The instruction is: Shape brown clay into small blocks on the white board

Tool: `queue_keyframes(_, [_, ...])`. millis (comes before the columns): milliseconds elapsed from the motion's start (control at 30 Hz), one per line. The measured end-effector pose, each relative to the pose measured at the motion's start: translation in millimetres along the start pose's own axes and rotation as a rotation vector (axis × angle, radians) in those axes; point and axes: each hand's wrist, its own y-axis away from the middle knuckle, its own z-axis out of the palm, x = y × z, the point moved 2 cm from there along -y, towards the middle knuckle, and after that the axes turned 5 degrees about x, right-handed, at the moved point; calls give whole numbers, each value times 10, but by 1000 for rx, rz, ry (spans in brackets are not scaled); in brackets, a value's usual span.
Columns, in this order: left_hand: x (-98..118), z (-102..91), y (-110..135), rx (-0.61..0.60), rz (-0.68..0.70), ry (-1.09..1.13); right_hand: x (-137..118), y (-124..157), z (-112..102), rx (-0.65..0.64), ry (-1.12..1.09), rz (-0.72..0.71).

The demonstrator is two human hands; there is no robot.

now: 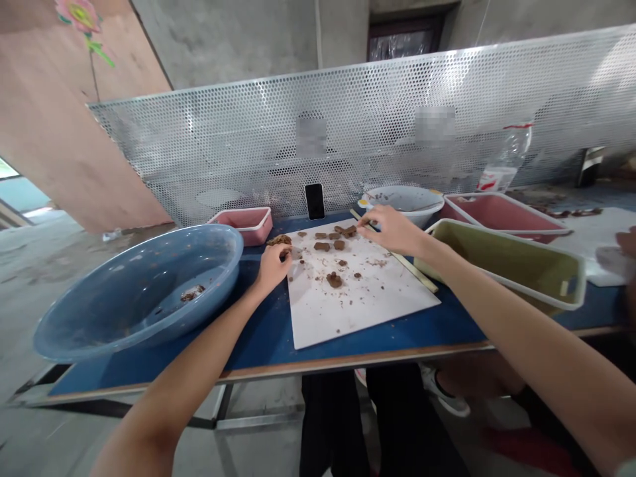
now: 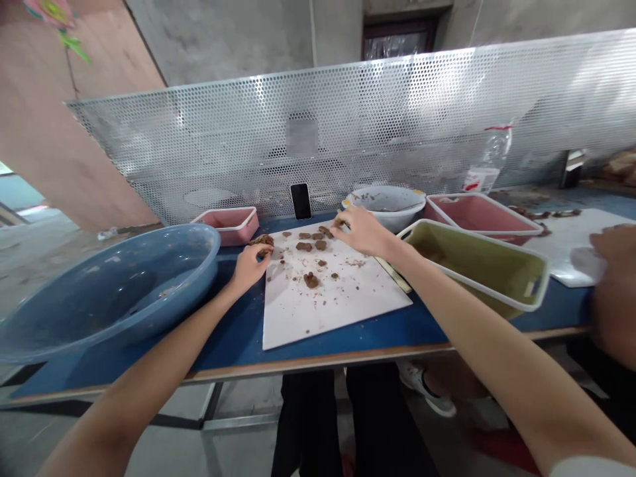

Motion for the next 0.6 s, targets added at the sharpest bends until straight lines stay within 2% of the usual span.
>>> queue_keyframes(133, [106,62,6,-99,113,-58,-14,-342,538,-17,7,89])
queue_keyframes(200, [169,119,14,-218,178,-127,-1,-362,753,23,19,115])
queue_keyframes(267, [209,164,0,-283,217,-174,31,-290,901,73,35,119])
queue_keyframes(367, [221,213,-100,-344,175,-156,91,-137,1021,87,52,67])
queue_keyframes(467, [250,261,-287,-361,137,-114,139,-60,1049,81,64,33])
queue_keyframes(600, [381,353,-474,-294,107,-27,150,-69,1009,71,66,21])
